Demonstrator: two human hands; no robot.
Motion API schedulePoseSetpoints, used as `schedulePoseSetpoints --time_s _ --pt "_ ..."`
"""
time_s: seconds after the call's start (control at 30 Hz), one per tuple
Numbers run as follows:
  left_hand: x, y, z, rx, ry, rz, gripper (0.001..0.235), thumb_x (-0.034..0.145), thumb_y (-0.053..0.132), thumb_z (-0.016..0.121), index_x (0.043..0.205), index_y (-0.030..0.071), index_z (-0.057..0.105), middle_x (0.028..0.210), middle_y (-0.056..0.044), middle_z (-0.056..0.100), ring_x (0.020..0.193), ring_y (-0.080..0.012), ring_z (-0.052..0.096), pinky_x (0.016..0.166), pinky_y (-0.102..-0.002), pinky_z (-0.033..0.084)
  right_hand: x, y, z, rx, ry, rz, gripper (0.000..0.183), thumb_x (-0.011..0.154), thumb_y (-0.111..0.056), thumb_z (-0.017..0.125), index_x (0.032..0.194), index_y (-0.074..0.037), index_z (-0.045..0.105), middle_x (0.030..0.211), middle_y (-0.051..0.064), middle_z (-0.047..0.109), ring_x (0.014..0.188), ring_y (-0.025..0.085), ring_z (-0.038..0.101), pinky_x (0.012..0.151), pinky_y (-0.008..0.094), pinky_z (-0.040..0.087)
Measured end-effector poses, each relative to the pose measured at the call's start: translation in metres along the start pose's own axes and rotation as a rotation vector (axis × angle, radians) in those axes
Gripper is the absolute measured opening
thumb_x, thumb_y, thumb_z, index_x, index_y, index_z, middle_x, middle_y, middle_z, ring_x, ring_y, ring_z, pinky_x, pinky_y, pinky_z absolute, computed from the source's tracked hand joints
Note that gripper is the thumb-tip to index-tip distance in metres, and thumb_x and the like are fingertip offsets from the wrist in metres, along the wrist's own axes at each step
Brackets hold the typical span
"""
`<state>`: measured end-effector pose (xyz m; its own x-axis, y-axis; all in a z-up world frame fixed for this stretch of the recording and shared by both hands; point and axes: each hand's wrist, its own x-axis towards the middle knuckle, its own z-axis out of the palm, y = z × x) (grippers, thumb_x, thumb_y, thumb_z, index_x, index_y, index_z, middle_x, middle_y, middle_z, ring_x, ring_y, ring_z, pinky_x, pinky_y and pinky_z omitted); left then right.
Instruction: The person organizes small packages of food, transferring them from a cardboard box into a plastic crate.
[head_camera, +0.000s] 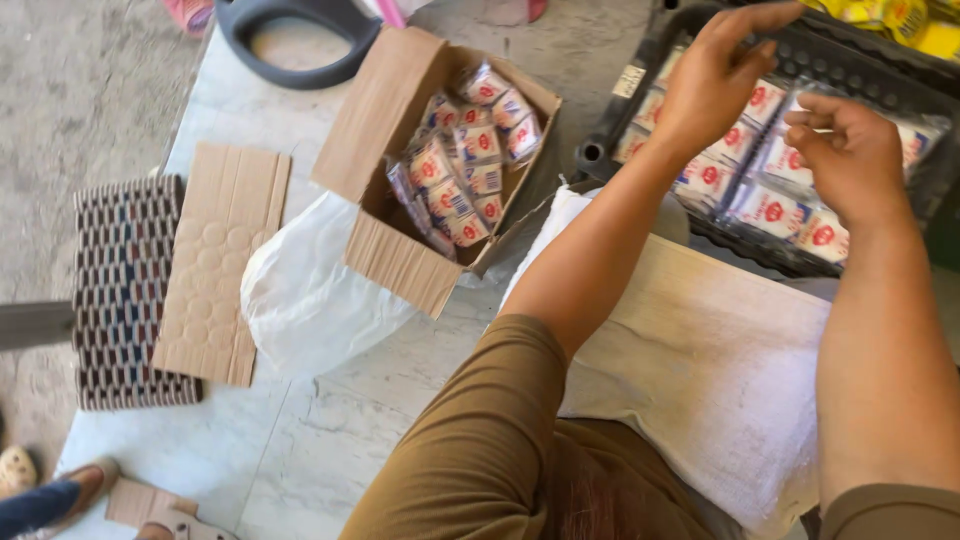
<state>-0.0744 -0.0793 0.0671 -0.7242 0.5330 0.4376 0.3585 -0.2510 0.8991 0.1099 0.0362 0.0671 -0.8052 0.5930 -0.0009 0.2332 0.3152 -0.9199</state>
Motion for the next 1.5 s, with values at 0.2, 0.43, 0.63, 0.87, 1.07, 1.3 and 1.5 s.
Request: schedulePoseSetpoints --time_s 0.2,0.43,0.63,0.87,1.07,1.3,1.5 --pt "-0.066 -0.022 -0.125 -0.038 0.091 -0.278 0.024 0.097 0.005 0.072 0.122 0.006 0.072 0.107 -0.007 0.077 0.097 -0.0161 0.071 0.085 -0.031 0.06 0.006 -0.09 0.073 -0.056 -0.211 -0.122 0.038 0.105 -0.007 0.068 0.143 -0.005 0.065 0.128 0.004 0.071 0.106 0.009 0.065 0.091 0.025 0.055" --pt "-0.199 -0.009 -0.237 0.46 -0.038 -0.334 0.028 0.091 0.005 0.069 0.117 0.01 0.073 0.11 -0.01 0.071 0.101 -0.0288 0.07 0.087 -0.039 0.056 -0.004 -0.171 0.251 -0.087 -0.537 -0.217 0.037 0.098 -0.018 0.071 0.133 -0.008 0.067 0.121 0.009 0.074 0.104 0.015 0.07 0.091 0.033 0.057" --pt "-0.245 -0.064 -0.29 0.544 -0.01 -0.395 0.026 0.087 -0.001 0.064 0.109 0.009 0.073 0.108 -0.01 0.072 0.1 -0.0319 0.072 0.089 -0.041 0.057 -0.014 -0.102 0.351 -0.144 -0.644 -0.137 0.026 0.103 -0.027 0.066 0.125 -0.014 0.071 0.119 0.01 0.076 0.107 0.023 0.075 0.092 0.039 0.058" --pt "-0.189 -0.115 -0.341 0.795 0.559 -0.546 0.085 0.075 0.013 0.083 0.147 0.003 0.039 0.148 -0.028 0.045 0.14 -0.0406 0.04 0.115 -0.046 0.034 -0.013 -0.097 0.333 -0.541 -0.701 -0.085 0.031 0.093 -0.017 0.065 0.123 -0.016 0.071 0.114 0.013 0.074 0.107 0.033 0.07 0.091 0.046 0.054" --pt "-0.2 -0.214 -0.367 0.468 0.69 -1.068 0.101 0.071 0.021 0.086 0.15 -0.003 0.028 0.146 -0.028 0.049 0.134 -0.0397 0.051 0.112 -0.04 0.042 -0.022 -0.103 0.335 -0.661 -0.719 -0.064 0.033 0.092 -0.019 0.067 0.125 -0.019 0.071 0.117 0.012 0.073 0.11 0.033 0.067 0.093 0.047 0.053" --pt "-0.217 -0.214 -0.364 0.242 0.605 -0.779 0.04 0.092 0.013 0.065 0.129 -0.002 0.06 0.109 -0.014 0.074 0.097 -0.0246 0.069 0.087 -0.038 0.055 -0.024 -0.105 0.331 -0.67 -0.717 -0.071 0.031 0.095 -0.018 0.065 0.126 -0.018 0.07 0.12 0.013 0.072 0.115 0.034 0.066 0.098 0.047 0.051" --pt "-0.169 -0.164 -0.354 -0.033 0.451 -0.61 0.031 0.106 0.022 0.068 0.123 -0.003 0.063 0.099 -0.004 0.065 0.085 -0.0111 0.057 0.074 -0.028 0.05 -0.025 -0.129 0.323 -0.588 -0.609 -0.033 0.037 0.097 -0.015 0.064 0.134 -0.015 0.064 0.128 0.014 0.068 0.119 0.034 0.063 0.099 0.048 0.05"
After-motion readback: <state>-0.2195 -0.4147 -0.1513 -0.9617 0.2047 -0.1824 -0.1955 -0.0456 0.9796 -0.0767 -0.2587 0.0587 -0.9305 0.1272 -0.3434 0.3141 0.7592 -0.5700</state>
